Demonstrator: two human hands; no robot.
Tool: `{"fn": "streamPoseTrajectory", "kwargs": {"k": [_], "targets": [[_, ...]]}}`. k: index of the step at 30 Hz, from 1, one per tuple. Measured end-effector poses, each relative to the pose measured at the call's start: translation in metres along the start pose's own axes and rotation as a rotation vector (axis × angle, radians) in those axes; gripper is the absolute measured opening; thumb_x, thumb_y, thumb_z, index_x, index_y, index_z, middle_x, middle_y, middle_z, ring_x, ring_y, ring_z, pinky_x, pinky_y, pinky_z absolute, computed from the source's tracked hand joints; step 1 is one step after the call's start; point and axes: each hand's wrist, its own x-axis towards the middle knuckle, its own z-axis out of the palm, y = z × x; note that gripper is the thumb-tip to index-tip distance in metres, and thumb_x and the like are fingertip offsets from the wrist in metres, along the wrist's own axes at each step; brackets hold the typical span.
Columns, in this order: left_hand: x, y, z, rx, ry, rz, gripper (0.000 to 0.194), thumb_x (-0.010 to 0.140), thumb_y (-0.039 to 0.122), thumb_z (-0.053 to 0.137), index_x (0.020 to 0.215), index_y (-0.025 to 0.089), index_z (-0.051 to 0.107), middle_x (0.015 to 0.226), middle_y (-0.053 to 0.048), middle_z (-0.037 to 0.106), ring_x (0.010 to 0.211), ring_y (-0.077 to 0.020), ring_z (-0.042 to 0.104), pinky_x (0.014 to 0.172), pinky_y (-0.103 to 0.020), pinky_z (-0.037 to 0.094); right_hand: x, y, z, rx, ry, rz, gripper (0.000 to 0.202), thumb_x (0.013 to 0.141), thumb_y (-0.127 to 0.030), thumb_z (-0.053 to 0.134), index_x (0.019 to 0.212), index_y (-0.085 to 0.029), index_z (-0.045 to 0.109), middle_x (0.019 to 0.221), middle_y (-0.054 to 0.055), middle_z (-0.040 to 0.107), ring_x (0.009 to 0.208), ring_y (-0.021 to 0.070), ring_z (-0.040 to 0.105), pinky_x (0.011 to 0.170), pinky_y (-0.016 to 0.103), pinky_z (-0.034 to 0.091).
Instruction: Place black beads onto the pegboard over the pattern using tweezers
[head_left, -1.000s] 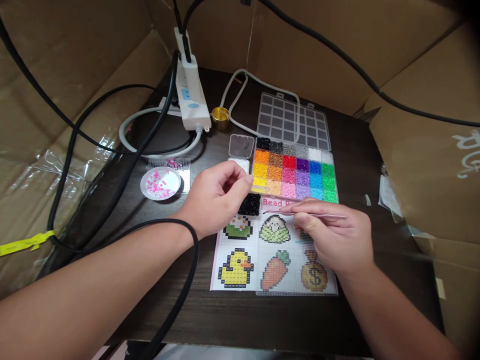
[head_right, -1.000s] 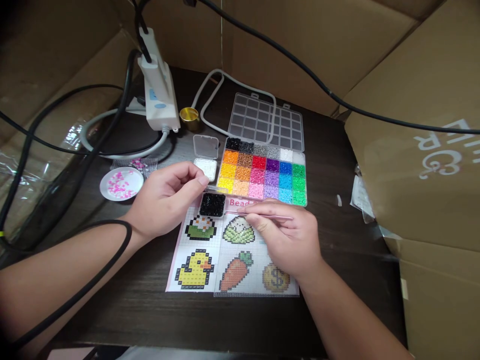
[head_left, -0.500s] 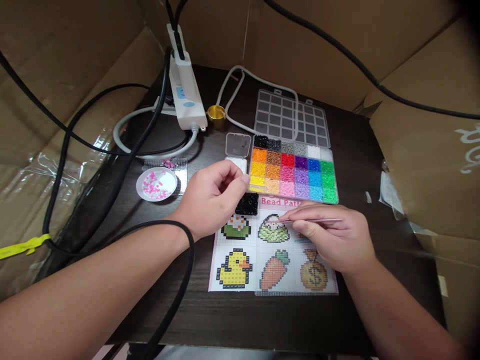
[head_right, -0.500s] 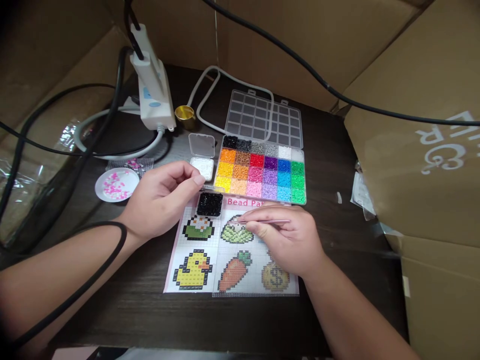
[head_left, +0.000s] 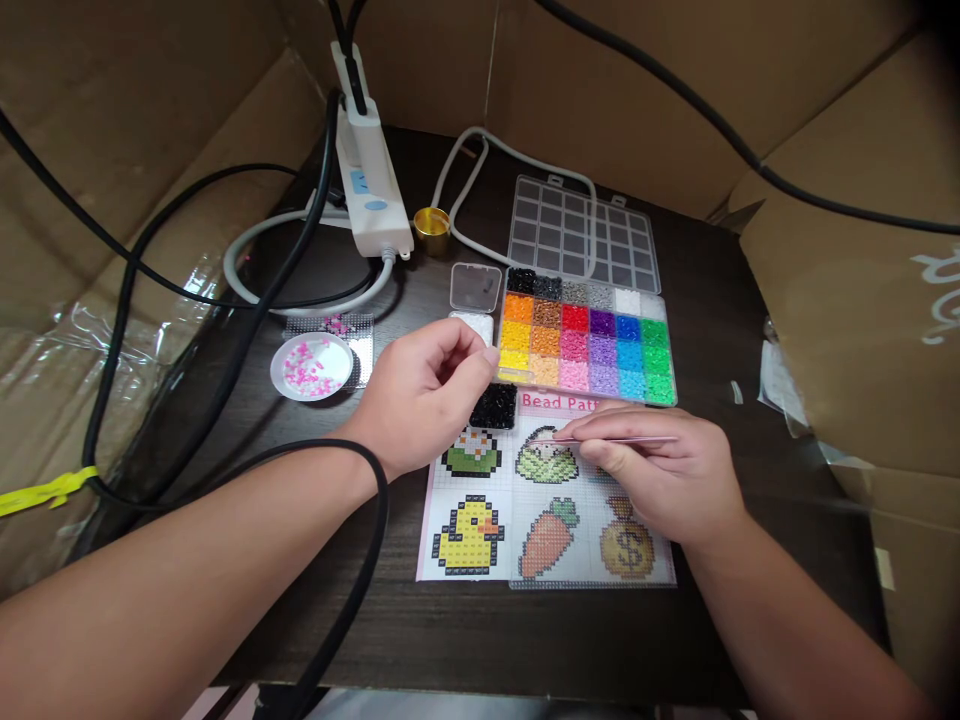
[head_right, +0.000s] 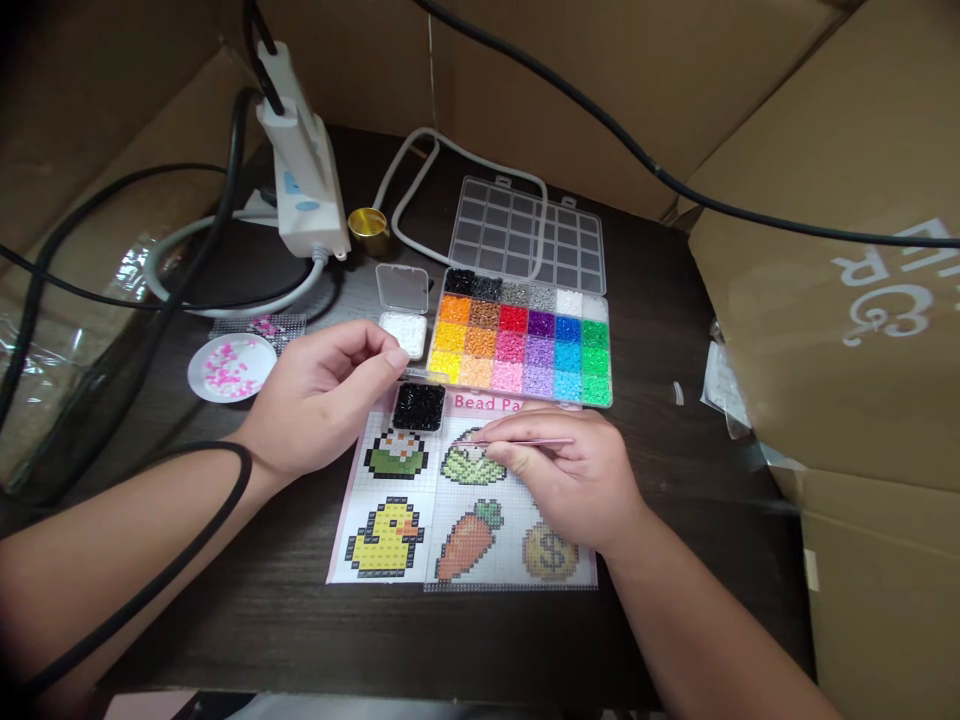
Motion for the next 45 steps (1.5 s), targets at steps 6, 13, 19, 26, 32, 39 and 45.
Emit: {"fn": "streamPoseTrajectory", "kwargs": {"k": [6, 13, 19, 26, 32, 39, 45], "targets": [[0.0001, -0.0004, 0.0001, 0.008, -0.007, 0.003, 0.023, 0.086, 0.031, 0.056, 0.068, 0.017, 0.053, 0.059, 0.002, 0.053, 0.055, -0.0106, 0.047, 0.053, -0.024, 0.038, -0.0002, -0.0003, -0.0023, 0.000, 0.004, -0.019, 0.015, 0.081, -0.013, 0.069, 0.084, -0.025, 0.077, 0.083, 0.002, 0.078, 0.076, 0.0167, 0.073, 0.067, 0.028, 0.061], [0.0006, -0.0006, 0.0000, 0.018, -0.006, 0.004, 0.022, 0.085, 0.030, 0.056, 0.068, 0.017, 0.054, 0.059, 0.003, 0.052, 0.055, -0.0103, 0.047, 0.052, -0.024, 0.037, 0.0006, 0.0005, -0.0021, 0.013, -0.003, -0.038, 0.018, 0.080, -0.011, 0.069, 0.086, -0.026, 0.077, 0.083, 0.001, 0.078, 0.075, 0.0159, 0.073, 0.068, 0.027, 0.060], [0.0003, 0.0008, -0.0005, 0.022, -0.003, -0.001, 0.022, 0.085, 0.030, 0.056, 0.067, 0.017, 0.054, 0.058, 0.003, 0.052, 0.054, -0.0104, 0.046, 0.052, -0.024, 0.037, 0.0001, 0.0013, -0.0018, -0.006, 0.011, -0.030, 0.014, 0.080, -0.013, 0.069, 0.084, -0.025, 0.077, 0.082, 0.003, 0.078, 0.075, 0.0180, 0.073, 0.068, 0.031, 0.061], [-0.0001, 0.0008, 0.0000, 0.012, 0.001, -0.010, 0.022, 0.084, 0.030, 0.057, 0.066, 0.018, 0.054, 0.057, 0.003, 0.053, 0.054, -0.0104, 0.047, 0.052, -0.024, 0.038, 0.0018, -0.0001, -0.0018, -0.041, -0.031, -0.089, 0.015, 0.082, -0.014, 0.068, 0.086, -0.026, 0.077, 0.083, 0.003, 0.078, 0.077, 0.0185, 0.074, 0.070, 0.033, 0.062], [-0.0002, 0.0013, -0.0001, 0.009, -0.002, 0.002, 0.023, 0.084, 0.030, 0.056, 0.066, 0.018, 0.053, 0.057, 0.003, 0.052, 0.054, -0.0102, 0.047, 0.052, -0.024, 0.039, 0.0027, -0.0006, -0.0008, -0.050, -0.047, -0.105, 0.016, 0.081, -0.013, 0.069, 0.087, -0.026, 0.077, 0.083, 0.002, 0.078, 0.076, 0.0178, 0.074, 0.070, 0.032, 0.062], [-0.0007, 0.0010, -0.0001, 0.011, 0.002, 0.003, 0.023, 0.085, 0.030, 0.056, 0.066, 0.018, 0.052, 0.057, 0.003, 0.052, 0.053, -0.0100, 0.046, 0.051, -0.024, 0.038, 0.0014, -0.0008, -0.0027, -0.041, -0.045, -0.089, 0.017, 0.082, -0.014, 0.068, 0.087, -0.027, 0.077, 0.083, 0.002, 0.078, 0.076, 0.0185, 0.073, 0.070, 0.033, 0.062], [-0.0007, 0.0007, -0.0003, 0.005, -0.001, -0.003, 0.023, 0.085, 0.030, 0.057, 0.066, 0.018, 0.053, 0.057, 0.003, 0.052, 0.053, -0.0099, 0.046, 0.050, -0.023, 0.037, 0.0016, -0.0010, -0.0034, -0.048, -0.058, -0.100, 0.018, 0.082, -0.013, 0.068, 0.088, -0.027, 0.077, 0.084, 0.002, 0.078, 0.076, 0.0191, 0.074, 0.070, 0.034, 0.062]]}}
